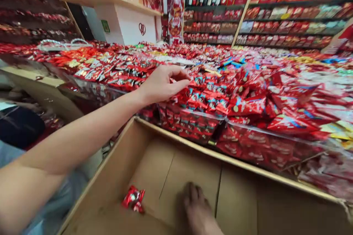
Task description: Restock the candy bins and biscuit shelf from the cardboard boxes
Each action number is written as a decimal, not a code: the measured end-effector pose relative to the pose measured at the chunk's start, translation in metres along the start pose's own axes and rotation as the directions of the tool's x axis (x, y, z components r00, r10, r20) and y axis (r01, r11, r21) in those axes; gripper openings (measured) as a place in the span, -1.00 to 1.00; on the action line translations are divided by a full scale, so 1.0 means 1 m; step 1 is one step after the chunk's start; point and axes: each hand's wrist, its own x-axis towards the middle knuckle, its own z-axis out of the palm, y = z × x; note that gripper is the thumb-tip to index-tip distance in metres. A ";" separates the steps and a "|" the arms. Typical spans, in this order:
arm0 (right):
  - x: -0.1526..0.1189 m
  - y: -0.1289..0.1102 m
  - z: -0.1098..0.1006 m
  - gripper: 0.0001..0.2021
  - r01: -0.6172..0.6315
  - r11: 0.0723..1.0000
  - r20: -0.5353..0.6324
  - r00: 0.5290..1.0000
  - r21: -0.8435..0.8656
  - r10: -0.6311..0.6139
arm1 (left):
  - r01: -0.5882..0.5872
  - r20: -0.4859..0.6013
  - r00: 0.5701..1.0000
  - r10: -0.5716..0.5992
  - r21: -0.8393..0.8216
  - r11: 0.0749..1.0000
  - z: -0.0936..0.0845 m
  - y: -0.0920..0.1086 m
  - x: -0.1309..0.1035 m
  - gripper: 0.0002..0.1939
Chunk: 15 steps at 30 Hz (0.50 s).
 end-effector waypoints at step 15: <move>-0.003 -0.024 -0.013 -0.50 0.079 0.996 0.045 0.996 -0.036 -0.077 | -0.492 0.178 0.871 0.459 0.325 0.808 0.018 0.036 -0.094 -0.51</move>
